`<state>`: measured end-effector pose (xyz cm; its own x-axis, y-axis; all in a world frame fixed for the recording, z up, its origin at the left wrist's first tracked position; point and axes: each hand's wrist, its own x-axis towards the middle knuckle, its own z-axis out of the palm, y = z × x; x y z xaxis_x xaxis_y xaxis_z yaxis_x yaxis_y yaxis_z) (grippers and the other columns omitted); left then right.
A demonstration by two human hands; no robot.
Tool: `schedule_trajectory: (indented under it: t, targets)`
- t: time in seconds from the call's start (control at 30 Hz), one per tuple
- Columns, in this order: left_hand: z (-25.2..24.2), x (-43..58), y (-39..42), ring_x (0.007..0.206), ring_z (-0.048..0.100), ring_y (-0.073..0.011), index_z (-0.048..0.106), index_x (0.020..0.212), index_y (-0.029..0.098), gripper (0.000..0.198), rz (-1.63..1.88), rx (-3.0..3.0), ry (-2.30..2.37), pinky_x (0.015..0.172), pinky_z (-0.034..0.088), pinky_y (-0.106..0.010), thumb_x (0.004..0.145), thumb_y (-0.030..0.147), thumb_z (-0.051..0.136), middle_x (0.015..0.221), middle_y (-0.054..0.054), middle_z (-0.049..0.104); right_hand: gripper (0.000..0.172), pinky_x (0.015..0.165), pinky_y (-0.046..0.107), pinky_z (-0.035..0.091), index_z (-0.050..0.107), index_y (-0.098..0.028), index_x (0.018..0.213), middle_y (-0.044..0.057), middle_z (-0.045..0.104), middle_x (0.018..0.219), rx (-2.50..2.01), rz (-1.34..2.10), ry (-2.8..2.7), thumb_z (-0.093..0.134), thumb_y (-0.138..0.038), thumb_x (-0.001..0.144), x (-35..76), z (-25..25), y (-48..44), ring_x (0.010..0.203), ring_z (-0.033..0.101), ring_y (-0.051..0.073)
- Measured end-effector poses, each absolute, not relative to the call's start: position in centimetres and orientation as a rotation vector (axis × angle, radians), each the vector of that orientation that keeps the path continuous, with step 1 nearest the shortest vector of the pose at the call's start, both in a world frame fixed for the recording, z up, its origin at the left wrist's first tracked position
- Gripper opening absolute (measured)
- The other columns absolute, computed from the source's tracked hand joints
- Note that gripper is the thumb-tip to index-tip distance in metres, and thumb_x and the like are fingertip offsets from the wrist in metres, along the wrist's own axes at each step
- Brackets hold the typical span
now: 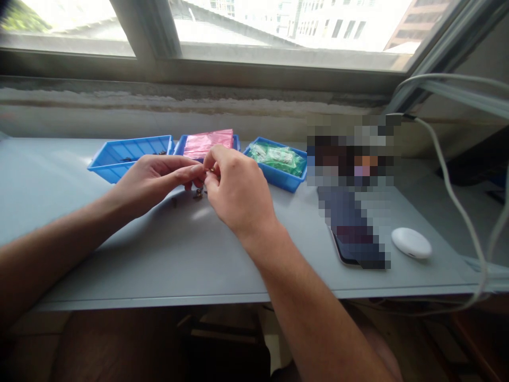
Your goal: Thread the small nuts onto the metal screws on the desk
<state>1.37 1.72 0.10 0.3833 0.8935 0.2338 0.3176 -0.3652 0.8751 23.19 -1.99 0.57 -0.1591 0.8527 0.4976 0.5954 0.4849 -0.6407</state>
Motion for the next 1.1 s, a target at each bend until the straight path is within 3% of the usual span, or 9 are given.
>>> schedule_trajectory:
  t: [0.13, 0.37, 0.5, 0.63, 0.77, 0.9, 1.1]
  targets:
    - [-0.07, 1.18, 1.77, 0.084, 0.080, -0.0227, 0.100, 0.108, 0.026, 0.034, 0.938, 1.905, 1.079, 0.072, 0.062, -0.027, 0.101, 0.059, 0.093, 0.095, -0.006, 0.091, 0.025, 0.089, 0.042, 0.059, 0.070, -0.026, 0.091, 0.003, 0.082, 0.099, -1.196, 0.328, -1.886, 0.073, -0.002, 0.096, 23.23, 0.53, -1.82, 0.096, 0.076, 0.026]
    - [-0.42, 1.09, 2.00, 0.090, 0.086, -0.0261, 0.099, 0.115, 0.025, 0.036, 0.913, 1.844, 1.059, 0.080, 0.069, -0.031, 0.096, 0.056, 0.099, 0.103, -0.009, 0.093, 0.026, 0.083, 0.038, 0.052, 0.065, -0.026, 0.092, 0.002, 0.079, 0.101, -1.180, 0.302, -1.947, 0.076, -0.003, 0.094, 23.26, 0.01, -1.73, 0.092, 0.070, 0.023]
    - [-0.36, 1.22, 1.94, 0.097, 0.087, -0.0249, 0.099, 0.114, 0.026, 0.029, 0.904, 1.779, 1.013, 0.083, 0.068, -0.027, 0.094, 0.047, 0.103, 0.106, -0.007, 0.094, 0.027, 0.084, 0.037, 0.049, 0.064, -0.025, 0.092, 0.004, 0.078, 0.103, -1.168, 0.278, -1.981, 0.073, 0.000, 0.094, 23.13, 0.11, -1.88, 0.093, 0.067, 0.022]
    - [-0.10, 1.56, 1.66, 0.107, 0.088, -0.0252, 0.099, 0.114, 0.026, 0.031, 0.933, 1.702, 0.985, 0.090, 0.068, -0.026, 0.087, 0.037, 0.109, 0.112, -0.005, 0.094, 0.029, 0.087, 0.037, 0.051, 0.066, -0.023, 0.097, 0.005, 0.076, 0.107, -1.153, 0.266, -2.002, 0.071, 0.004, 0.092, 23.04, -0.06, -1.73, 0.094, 0.067, 0.022]
    - [0.04, 1.79, 1.51, 0.111, 0.089, -0.0293, 0.098, 0.106, 0.023, 0.030, 1.021, 1.672, 1.041, 0.099, 0.071, -0.032, 0.082, 0.035, 0.111, 0.111, -0.007, 0.094, 0.026, 0.087, 0.038, 0.055, 0.069, -0.022, 0.103, 0.006, 0.077, 0.112, -1.118, 0.318, -1.968, 0.072, 0.002, 0.095, 23.01, -0.18, -1.57, 0.095, 0.071, 0.023]
    - [-0.02, 1.82, 1.57, 0.107, 0.089, -0.0319, 0.098, 0.099, 0.022, 0.026, 1.060, 1.715, 1.084, 0.099, 0.072, -0.037, 0.080, 0.037, 0.109, 0.106, -0.008, 0.094, 0.016, 0.086, 0.041, 0.056, 0.069, -0.022, 0.099, 0.007, 0.079, 0.104, -1.116, 0.314, -1.927, 0.070, -0.006, 0.102, 23.00, 0.07, -1.69, 0.094, 0.073, 0.025]
    - [-0.26, 1.78, 1.55, 0.103, 0.090, -0.0297, 0.098, 0.104, 0.021, 0.024, 1.058, 1.710, 1.043, 0.095, 0.074, -0.036, 0.083, 0.028, 0.105, 0.105, -0.007, 0.094, 0.023, 0.084, 0.041, 0.058, 0.070, -0.023, 0.103, 0.004, 0.081, 0.096, -1.132, 0.437, -1.906, 0.067, -0.001, 0.098, 22.98, 0.14, -1.81, 0.089, 0.077, 0.024]
